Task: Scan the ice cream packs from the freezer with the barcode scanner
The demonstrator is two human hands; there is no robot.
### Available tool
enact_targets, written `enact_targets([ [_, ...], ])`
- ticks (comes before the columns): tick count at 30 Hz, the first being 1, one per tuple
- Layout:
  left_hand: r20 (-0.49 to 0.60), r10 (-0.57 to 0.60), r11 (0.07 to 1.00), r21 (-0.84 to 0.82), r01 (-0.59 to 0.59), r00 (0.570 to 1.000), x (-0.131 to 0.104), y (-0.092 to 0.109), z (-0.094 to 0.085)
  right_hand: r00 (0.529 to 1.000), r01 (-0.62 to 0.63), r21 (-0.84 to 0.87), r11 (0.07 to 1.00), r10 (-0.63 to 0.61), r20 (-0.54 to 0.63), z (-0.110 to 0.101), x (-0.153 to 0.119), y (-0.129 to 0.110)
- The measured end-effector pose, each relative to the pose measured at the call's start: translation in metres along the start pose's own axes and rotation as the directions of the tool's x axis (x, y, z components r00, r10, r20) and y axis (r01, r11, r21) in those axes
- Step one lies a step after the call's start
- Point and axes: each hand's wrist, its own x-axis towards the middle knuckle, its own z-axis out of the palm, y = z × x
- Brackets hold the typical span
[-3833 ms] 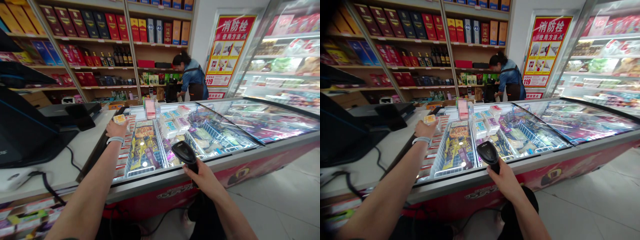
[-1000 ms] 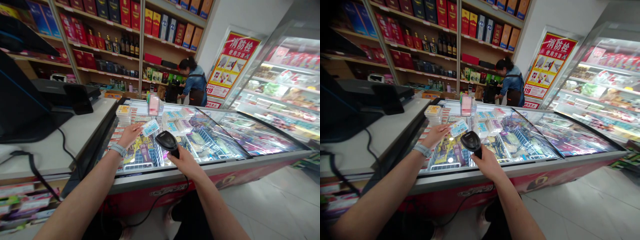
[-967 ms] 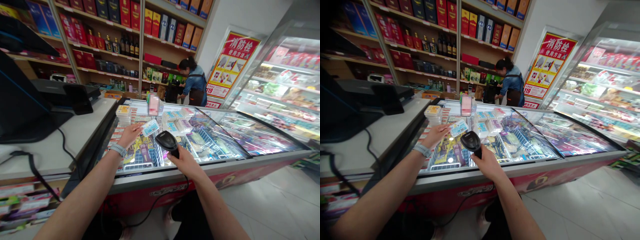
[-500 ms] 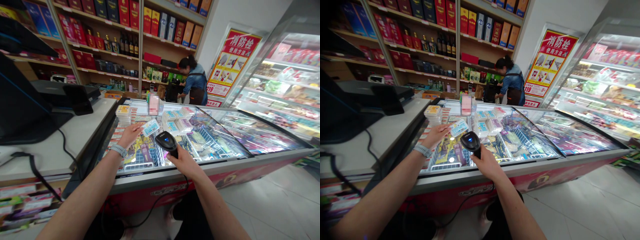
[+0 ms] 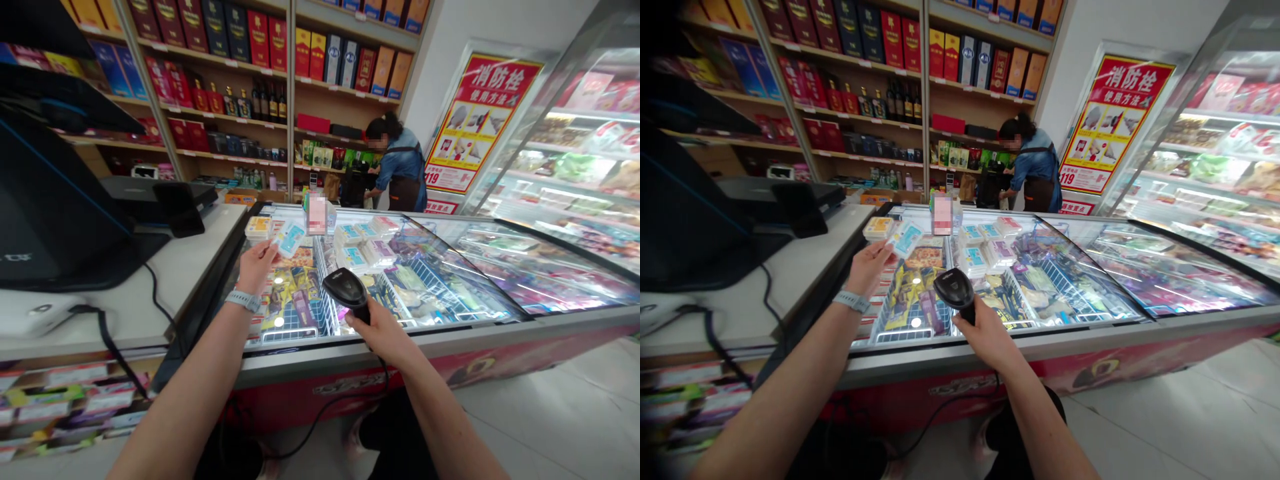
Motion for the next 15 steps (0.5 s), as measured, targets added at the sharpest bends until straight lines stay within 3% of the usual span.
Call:
enact_targets([
  [6, -0.305, 0.043, 0.996, -0.067, -0.066, 0.951, 0.032, 0.014, -0.022, 1.000, -0.022, 0.016, 1.000, 0.022, 0.000, -0.004, -0.005, 0.005],
  [10, -0.373, 0.005, 1.000, -0.015, -0.011, 0.928, 0.055, 0.022, -0.028, 1.000, -0.018, 0.039, 0.999, 0.018, -0.001, -0.004, -0.005, 0.006],
  [15, -0.384, -0.035, 0.988, 0.124, 0.089, 0.923, 0.071, 0.023, -0.029, 1.000, 0.005, 0.070, 0.998, -0.005, 0.002, -0.003, -0.005, 0.010],
])
